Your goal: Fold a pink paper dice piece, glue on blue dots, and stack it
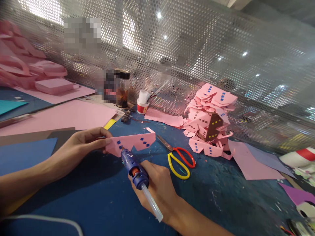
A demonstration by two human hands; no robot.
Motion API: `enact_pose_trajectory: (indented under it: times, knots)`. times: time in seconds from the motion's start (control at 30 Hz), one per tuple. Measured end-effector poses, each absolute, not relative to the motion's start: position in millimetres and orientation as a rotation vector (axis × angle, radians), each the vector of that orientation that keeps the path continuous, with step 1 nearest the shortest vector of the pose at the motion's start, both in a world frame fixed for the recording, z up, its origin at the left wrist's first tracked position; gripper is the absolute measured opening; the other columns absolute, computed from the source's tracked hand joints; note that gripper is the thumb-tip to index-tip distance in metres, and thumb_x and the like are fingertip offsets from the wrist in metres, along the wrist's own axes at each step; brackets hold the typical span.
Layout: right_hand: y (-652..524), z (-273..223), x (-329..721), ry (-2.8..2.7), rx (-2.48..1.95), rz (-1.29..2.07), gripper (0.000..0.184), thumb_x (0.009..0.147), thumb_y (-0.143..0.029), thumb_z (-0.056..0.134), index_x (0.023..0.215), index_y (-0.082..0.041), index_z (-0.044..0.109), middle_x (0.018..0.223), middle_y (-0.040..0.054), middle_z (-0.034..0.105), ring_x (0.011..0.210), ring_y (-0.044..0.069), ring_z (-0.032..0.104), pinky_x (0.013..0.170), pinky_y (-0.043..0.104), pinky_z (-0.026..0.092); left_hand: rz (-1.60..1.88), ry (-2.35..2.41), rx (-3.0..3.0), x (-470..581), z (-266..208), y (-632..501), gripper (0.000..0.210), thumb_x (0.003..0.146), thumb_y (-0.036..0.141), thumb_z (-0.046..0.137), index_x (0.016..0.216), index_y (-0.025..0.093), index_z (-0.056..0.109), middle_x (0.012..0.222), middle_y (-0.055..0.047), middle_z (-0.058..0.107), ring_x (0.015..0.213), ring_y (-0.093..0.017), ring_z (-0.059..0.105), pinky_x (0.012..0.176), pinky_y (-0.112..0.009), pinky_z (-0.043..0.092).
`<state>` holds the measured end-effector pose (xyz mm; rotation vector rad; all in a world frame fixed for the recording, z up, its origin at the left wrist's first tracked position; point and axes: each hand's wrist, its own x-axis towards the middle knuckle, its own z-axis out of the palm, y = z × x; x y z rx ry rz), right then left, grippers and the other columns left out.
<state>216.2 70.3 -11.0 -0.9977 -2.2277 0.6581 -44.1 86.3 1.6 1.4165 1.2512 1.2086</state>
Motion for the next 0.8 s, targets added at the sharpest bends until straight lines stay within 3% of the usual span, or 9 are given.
enact_pose_trajectory:
  times: [0.57,0.8]
  knots:
    - [68.8,-6.7,215.8,-2.170,-1.052,0.705,0.027,0.093,-0.031,0.058,0.071,-0.022,0.045,0.064,-0.0038,0.054,0.051,0.009,0.045,0.050,0.023,0.035,1.234,1.353,1.398,-44.0,4.2,88.5,0.027,0.083,0.046,0.070,0.081,0.020,0.066,0.071,0.002,0.065,0.068,-0.014,0.057,0.066,-0.024,0.044]
    - [68.9,-4.9,216.3,-2.083,-1.084,0.613,0.025,0.095,-0.035,0.057,0.075,-0.021,0.056,0.061,-0.0029,0.054,0.052,0.011,0.051,0.054,0.024,0.043,1.303,1.354,1.353,-47.7,5.5,89.0,0.026,0.082,0.046,0.072,0.084,0.020,0.067,0.074,0.002,0.066,0.070,-0.014,0.057,0.067,-0.022,0.045]
